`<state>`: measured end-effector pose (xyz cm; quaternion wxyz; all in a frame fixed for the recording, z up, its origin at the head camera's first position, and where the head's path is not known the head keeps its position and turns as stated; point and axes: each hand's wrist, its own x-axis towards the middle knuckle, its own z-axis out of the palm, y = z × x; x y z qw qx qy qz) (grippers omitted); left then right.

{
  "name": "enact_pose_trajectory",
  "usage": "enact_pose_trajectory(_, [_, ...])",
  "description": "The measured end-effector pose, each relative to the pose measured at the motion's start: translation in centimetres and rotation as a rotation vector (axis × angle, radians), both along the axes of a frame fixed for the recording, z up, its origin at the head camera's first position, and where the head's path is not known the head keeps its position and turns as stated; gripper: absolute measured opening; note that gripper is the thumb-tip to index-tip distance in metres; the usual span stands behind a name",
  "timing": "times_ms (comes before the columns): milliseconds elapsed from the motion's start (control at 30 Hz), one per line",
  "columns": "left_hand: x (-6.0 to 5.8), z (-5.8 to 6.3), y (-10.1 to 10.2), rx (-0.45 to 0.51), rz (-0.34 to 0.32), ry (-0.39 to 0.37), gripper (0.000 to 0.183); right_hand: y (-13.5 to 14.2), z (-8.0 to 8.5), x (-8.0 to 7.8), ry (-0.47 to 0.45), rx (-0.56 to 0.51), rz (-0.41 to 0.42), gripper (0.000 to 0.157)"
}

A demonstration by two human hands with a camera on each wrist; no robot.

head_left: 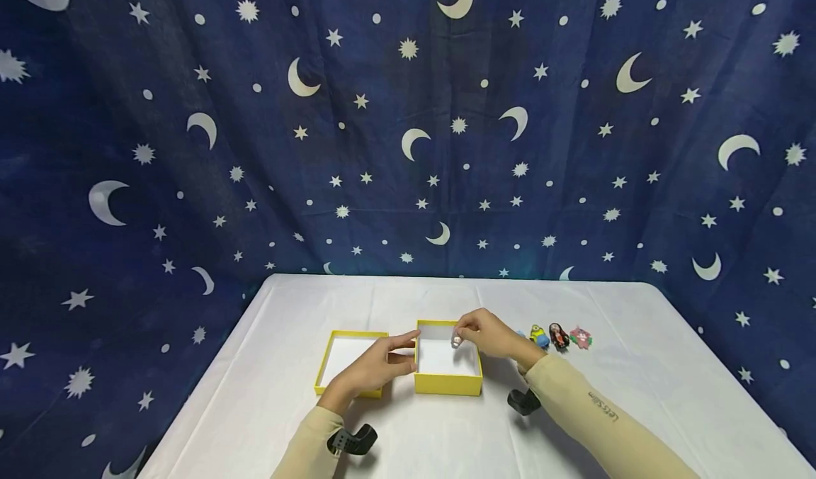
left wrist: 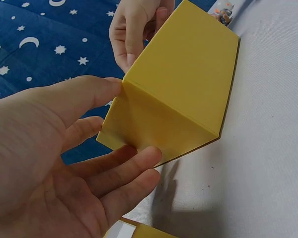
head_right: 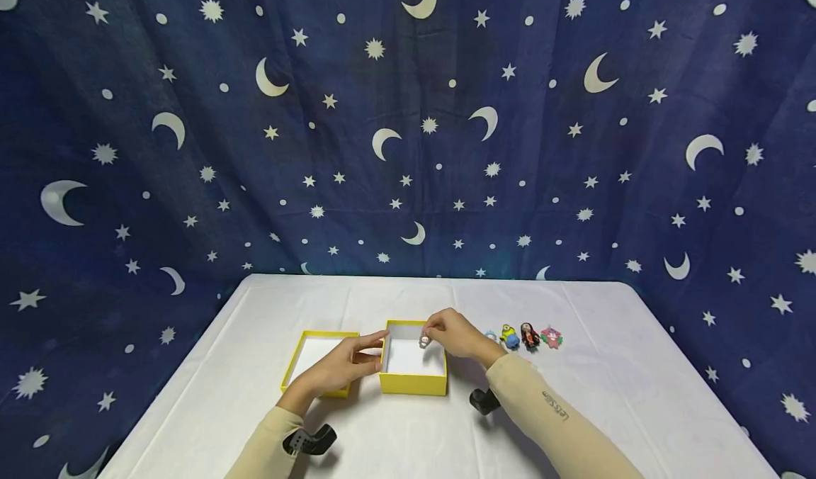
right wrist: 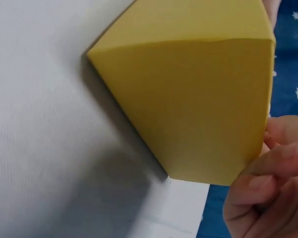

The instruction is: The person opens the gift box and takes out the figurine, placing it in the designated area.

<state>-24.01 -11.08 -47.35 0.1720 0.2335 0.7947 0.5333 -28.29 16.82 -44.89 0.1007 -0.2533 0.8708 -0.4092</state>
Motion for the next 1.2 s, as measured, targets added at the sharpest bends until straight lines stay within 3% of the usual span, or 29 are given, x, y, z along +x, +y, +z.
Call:
enact_pose_trajectory(200, [0.0,-0.1,-0.1,0.016,-0.015,-0.002,0.062,0.5,-0.2,-0.3,-0.130,-0.109,-0.071,0.025])
enact_pose_trajectory(567, [-0.1,0.1,0.0,0.008,-0.009,0.000,0.061,1.2,0.6,0.4,-0.174,-0.235,-0.129,0.033])
enact_pose_trajectory(933, [0.0,0.0,-0.1,0.014,-0.012,-0.007,0.061,2.6,0.7,1.8,-0.139,-0.316,-0.218,0.032])
enact_pose_trajectory(1200, [0.0,0.0,-0.1,0.009,-0.006,-0.002,0.062,4.3,1.2,3.1,-0.080,-0.317,-0.251,0.033])
